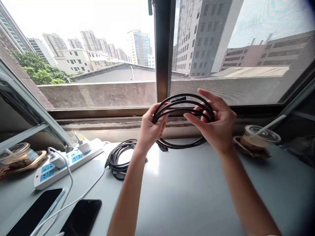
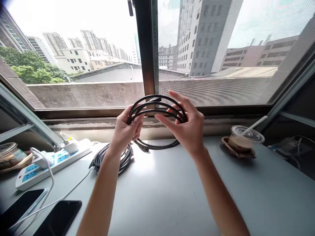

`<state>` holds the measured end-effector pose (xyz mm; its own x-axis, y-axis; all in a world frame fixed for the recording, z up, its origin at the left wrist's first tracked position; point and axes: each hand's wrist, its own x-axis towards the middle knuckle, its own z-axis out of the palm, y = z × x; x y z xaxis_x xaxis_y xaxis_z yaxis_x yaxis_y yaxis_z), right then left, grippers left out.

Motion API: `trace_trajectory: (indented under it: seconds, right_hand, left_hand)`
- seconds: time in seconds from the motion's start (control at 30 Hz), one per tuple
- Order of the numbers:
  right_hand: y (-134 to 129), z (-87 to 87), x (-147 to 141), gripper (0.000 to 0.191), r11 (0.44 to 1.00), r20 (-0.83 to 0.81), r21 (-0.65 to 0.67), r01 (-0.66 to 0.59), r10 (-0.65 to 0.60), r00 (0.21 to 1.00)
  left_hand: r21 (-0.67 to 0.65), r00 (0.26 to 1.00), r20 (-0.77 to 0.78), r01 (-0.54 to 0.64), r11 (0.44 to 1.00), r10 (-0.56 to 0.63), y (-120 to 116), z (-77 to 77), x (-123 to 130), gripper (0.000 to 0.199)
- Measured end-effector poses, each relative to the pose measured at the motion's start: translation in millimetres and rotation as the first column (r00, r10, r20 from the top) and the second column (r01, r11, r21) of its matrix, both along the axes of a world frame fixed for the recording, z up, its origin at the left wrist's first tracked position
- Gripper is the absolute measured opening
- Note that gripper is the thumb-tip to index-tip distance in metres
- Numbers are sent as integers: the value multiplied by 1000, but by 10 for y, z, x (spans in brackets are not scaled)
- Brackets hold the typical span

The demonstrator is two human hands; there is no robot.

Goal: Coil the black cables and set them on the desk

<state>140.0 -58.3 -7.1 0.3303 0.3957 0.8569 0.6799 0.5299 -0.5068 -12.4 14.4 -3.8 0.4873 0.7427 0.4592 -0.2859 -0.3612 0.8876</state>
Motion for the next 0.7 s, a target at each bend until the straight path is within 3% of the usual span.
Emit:
trace_trajectory:
  seconds: [0.13,0.23,0.37,0.57,0.63,0.7]
  right_hand:
    - [13,4,26,40,992,158,21,122,-123,980]
    - [19,23,35,33,982,247,44,183,-188,951]
    - [14,14,19,22,984,363,-39,173,-147,920]
    - [-37,9,-16,37,925,346,-184,332,-255,903]
    - [-56,24,-29,39,932,312,-214,294,-220,924]
    - [-70,35,-49,38,952,267,-258,164,-93,959]
  left_hand:
    - [40,997,-71,38,998,-35,14,11,-57,38]
    - [121,989,-131,-57,991,73,-20,20,-65,30]
    - [243,951,-231,-146,959,204,-105,57,-48,34]
    - [316,936,-246,-168,934,252,-167,129,-96,31]
    - [305,946,-213,-172,937,243,-157,129,-109,29]
    - [295,954,-193,-167,941,229,-143,121,-112,27]
